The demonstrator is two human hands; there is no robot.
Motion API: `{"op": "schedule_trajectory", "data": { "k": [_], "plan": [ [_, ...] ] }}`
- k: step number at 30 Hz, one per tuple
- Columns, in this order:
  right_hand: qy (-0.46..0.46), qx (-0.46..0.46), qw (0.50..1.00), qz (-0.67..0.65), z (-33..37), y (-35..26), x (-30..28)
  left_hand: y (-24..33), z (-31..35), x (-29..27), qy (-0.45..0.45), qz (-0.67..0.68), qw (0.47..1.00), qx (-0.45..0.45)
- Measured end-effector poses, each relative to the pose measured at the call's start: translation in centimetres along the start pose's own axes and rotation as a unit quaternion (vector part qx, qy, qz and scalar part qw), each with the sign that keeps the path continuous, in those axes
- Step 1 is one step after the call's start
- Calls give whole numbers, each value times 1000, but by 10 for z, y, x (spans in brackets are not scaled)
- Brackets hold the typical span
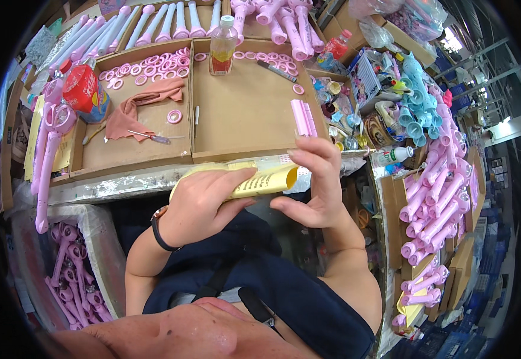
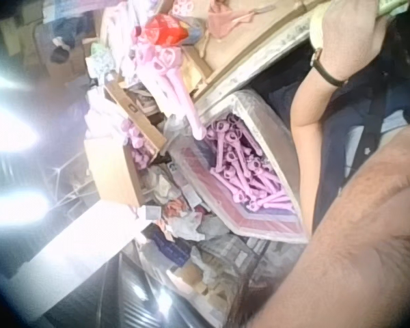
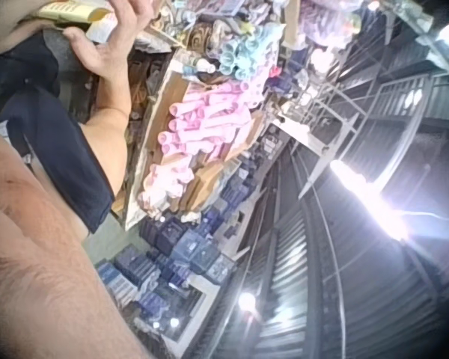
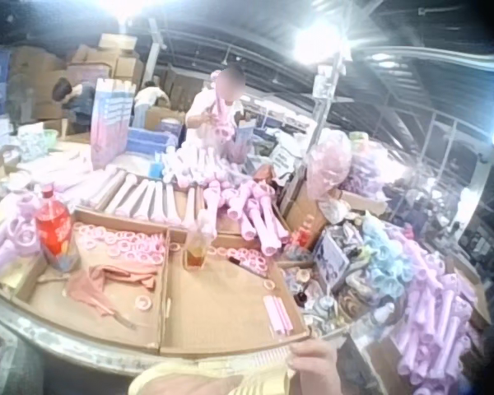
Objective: The person assembles pink bubble wands by attaching a clear bubble head to a pink handle, wiping the wand with a cloth, and using a small metal tool to adjust the head. The person repeats this process for multiple wands, placing finished units on the table.
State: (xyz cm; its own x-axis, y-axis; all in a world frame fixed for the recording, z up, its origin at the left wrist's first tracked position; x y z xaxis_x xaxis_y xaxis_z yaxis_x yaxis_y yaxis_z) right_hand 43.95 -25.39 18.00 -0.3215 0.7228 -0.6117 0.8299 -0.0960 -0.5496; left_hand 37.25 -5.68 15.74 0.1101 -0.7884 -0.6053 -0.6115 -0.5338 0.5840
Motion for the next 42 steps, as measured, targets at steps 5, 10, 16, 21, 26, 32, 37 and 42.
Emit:
{"op": "schedule_trajectory", "data": {
  "k": [5, 10, 16, 21, 26, 32, 37, 42],
  "plan": [
    [-94, -15, 991, -96, -20, -6, 2, 9, 5, -4, -51, 42, 998, -18],
    [-80, 6, 986, -149, -26, -6, 11, 10, 7, -7, -24, 73, 997, -29],
    [-43, 67, 985, -153, -19, 0, 19, 6, 11, -3, -48, 89, 992, -75],
    [113, 187, 943, -250, -9, 13, 5, -13, 27, -9, -71, 20, 989, -126],
    [182, 208, 947, -162, 10, 49, -21, -38, 60, -20, -101, 97, 965, -224],
    [354, 253, 877, -204, 18, 162, -75, -80, 60, -42, 66, 167, 915, -362],
    [254, 331, 909, 4, -5, 259, -34, -86, 20, -9, 28, -136, 973, -185],
    [19, 373, 905, 204, -30, 274, 25, -95, -14, 40, 25, -180, 983, -39]
  ]
}}
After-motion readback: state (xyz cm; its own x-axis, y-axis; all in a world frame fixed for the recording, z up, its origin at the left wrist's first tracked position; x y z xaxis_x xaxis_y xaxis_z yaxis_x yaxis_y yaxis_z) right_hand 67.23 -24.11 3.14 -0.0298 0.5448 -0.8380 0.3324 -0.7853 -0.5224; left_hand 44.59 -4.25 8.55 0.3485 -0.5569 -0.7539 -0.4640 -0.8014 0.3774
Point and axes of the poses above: each hand's wrist, its own z-axis away from the middle knuckle, its own x-axis out of the palm, y = z × x, the point moved 2 cm from there along -z, towards the middle knuckle, and after that the axes turned 8 degrees about -y, right-handed, at the moved point
